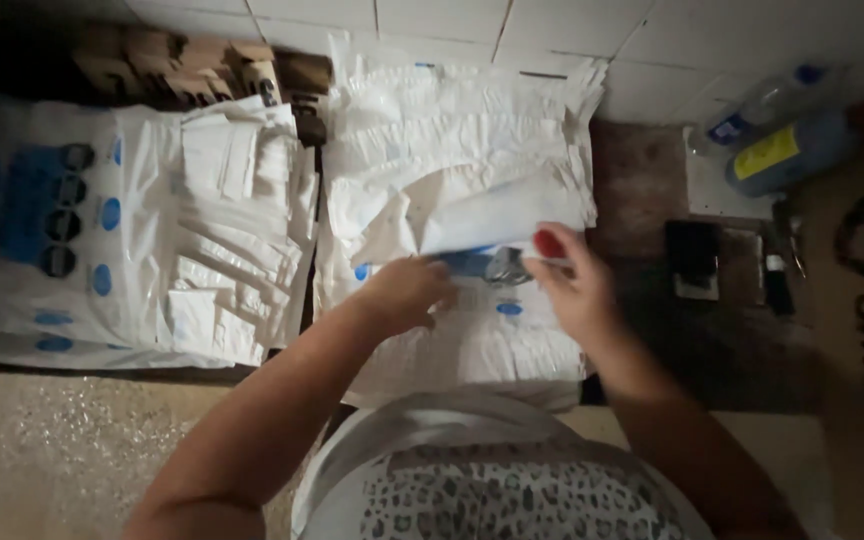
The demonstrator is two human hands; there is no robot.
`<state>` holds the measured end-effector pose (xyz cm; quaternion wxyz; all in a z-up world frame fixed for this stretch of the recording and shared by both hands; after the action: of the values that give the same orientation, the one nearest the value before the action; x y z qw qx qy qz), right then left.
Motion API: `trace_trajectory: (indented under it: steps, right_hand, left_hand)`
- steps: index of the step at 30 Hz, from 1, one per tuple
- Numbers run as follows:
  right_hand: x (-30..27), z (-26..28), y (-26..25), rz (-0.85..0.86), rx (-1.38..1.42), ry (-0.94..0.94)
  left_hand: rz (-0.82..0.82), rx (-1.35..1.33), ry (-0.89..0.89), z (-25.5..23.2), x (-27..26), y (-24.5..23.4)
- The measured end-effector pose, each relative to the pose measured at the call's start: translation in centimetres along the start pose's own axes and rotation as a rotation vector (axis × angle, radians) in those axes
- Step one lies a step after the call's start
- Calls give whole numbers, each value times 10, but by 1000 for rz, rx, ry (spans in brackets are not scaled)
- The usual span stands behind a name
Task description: Stamping batch or date codes onto plastic bags using a handheld manual stamper
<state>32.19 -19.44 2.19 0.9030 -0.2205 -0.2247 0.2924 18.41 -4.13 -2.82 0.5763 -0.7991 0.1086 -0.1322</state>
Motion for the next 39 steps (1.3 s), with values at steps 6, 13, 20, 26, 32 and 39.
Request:
trace_trajectory:
  steps: [6, 13, 20, 26, 32, 39]
  right_hand:
    - [-8, 25, -64, -116, 154, 209]
    - [-23, 86, -31, -61, -56, -139]
    - [-16, 51, 13, 41, -153, -256]
    - [13, -22, -86, -158, 58, 41]
    - [27, -102, -202, -261, -171, 283]
    - [12, -94, -224, -202, -476, 454]
  left_hand:
    - [56, -335, -255, 27, -6, 19]
    - [-679, -274, -697, 79, -18, -60]
    - [-341, -299, -268, -3, 4, -73]
    - [118, -236, -241, 11, -70, -46]
    - [64, -268, -301, 51, -99, 2]
    - [258, -299, -438, 46, -76, -23]
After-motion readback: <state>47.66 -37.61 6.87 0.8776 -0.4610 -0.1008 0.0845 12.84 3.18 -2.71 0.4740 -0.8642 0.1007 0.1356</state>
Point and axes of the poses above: each hand's wrist, its own x-axis towards the middle knuckle, its own y-axis out of the palm, z = x × y, the point moved 9 cm from there along x, towards the middle knuckle, and after that the axes turned 8 degrees about y, right-handed, at the moved point
